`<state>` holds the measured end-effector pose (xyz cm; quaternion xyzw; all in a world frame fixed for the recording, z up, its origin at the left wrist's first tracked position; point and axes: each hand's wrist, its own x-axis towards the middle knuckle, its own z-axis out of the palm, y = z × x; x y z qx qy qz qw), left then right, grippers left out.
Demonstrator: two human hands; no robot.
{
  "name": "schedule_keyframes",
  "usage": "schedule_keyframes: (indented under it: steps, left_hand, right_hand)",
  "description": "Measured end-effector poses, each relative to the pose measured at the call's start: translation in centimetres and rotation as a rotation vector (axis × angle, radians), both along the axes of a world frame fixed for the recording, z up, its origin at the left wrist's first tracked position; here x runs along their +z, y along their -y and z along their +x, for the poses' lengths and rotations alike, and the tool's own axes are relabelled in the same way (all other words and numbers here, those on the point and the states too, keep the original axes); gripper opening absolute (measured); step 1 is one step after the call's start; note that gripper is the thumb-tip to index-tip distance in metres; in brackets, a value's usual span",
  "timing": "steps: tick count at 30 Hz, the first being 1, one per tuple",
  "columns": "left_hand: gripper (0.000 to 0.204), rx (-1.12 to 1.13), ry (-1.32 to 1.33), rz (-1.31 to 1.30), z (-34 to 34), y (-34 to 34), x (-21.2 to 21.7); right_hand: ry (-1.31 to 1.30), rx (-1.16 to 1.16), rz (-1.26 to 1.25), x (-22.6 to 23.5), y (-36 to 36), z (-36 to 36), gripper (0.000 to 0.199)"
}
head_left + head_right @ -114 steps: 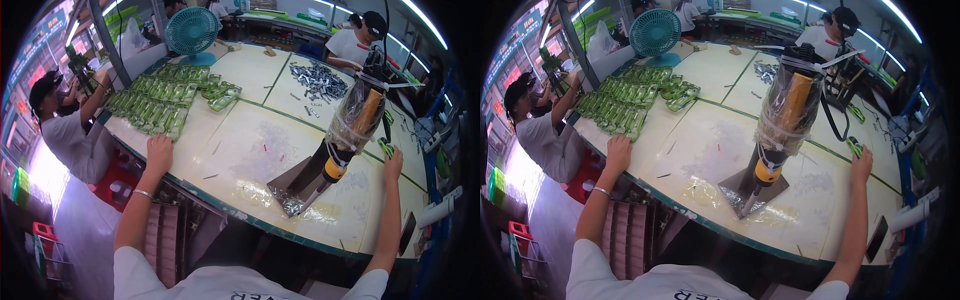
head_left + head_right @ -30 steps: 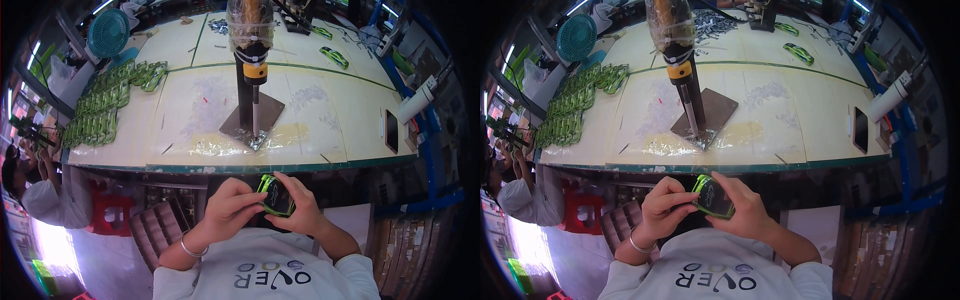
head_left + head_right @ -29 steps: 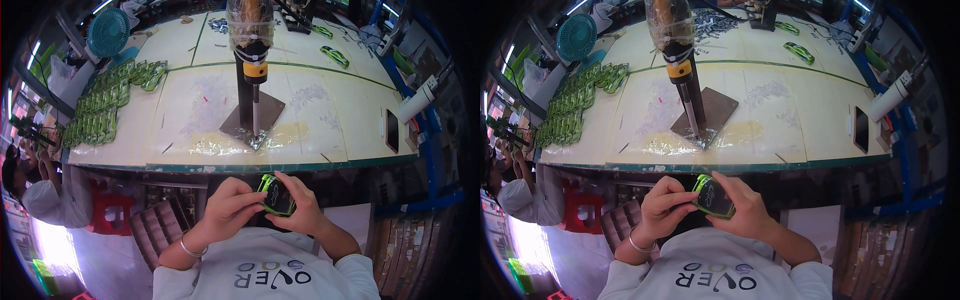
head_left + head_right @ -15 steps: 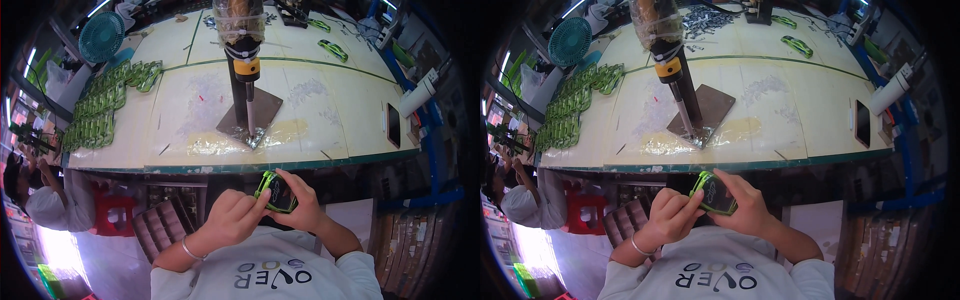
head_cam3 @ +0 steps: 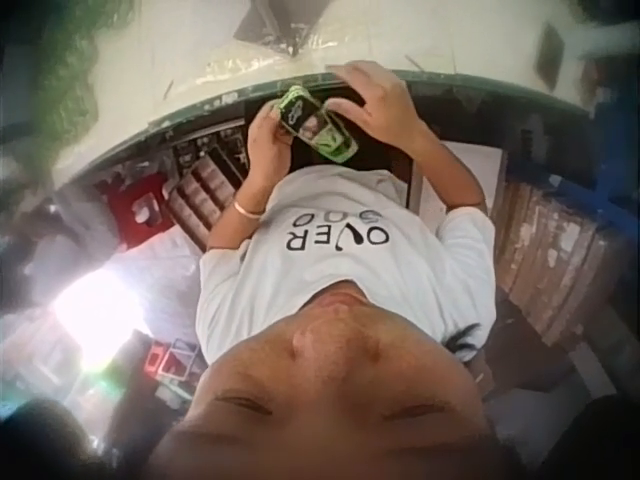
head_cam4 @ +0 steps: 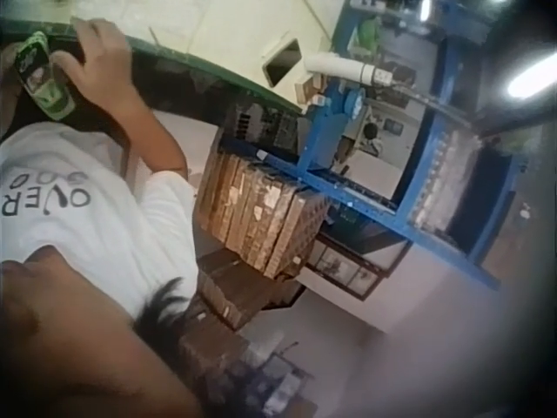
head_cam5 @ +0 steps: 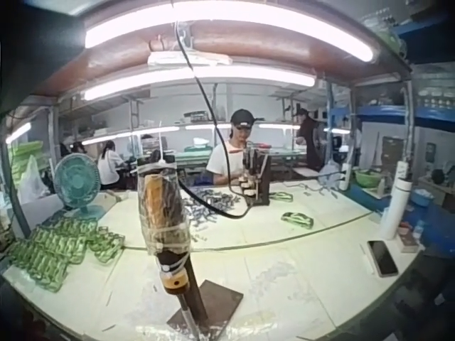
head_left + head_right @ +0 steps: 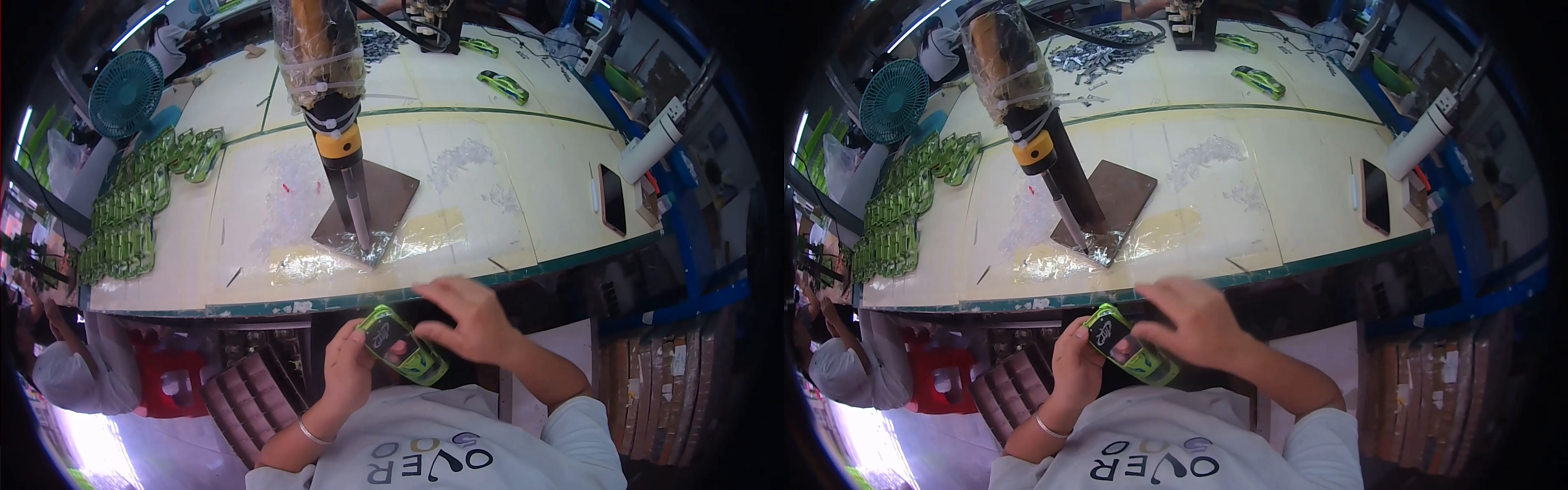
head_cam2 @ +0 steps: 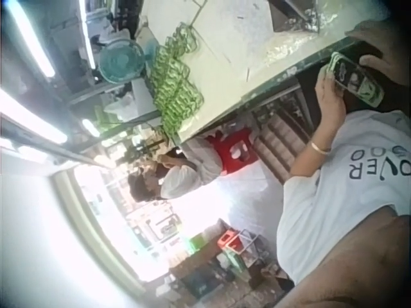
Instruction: The person assembles toy car bodies by pressing them against a mounted tool and attaching transparent plastic inserts into each body by hand.
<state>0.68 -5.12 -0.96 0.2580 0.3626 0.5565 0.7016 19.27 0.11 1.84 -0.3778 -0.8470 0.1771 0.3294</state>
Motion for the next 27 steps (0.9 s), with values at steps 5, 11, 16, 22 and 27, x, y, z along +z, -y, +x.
schedule_keyframes:
  steps: [5, 11, 16, 22, 27]
  left_hand:
    - [0.029, -0.037, -0.054, -0.050, -0.5, 0.0, -0.3]
    - [0.027, -0.019, -0.066, -0.058, -0.7, -0.2, -0.7]
    - [0.027, -0.015, -0.116, -0.061, -0.9, -0.3, -1.0]
    - [0.026, -0.039, -0.143, -0.041, -0.9, -0.2, -1.2]
    - [0.026, -0.023, -0.144, -0.047, -0.9, 0.2, -0.8]
  right_hand:
    - [0.067, -0.512, 0.232, -1.8, -9.2, 6.4, 0.012]
    - [0.202, -0.525, 0.005, -2.1, -12.0, 8.4, 0.009]
    - [0.392, -0.463, -0.063, -0.3, -12.7, 8.3, 0.007]
    - [0.361, -0.273, 0.033, -1.0, -13.2, 8.2, 0.006]
    - [0.181, -0.367, -0.110, -0.7, -12.3, 6.8, 0.007]
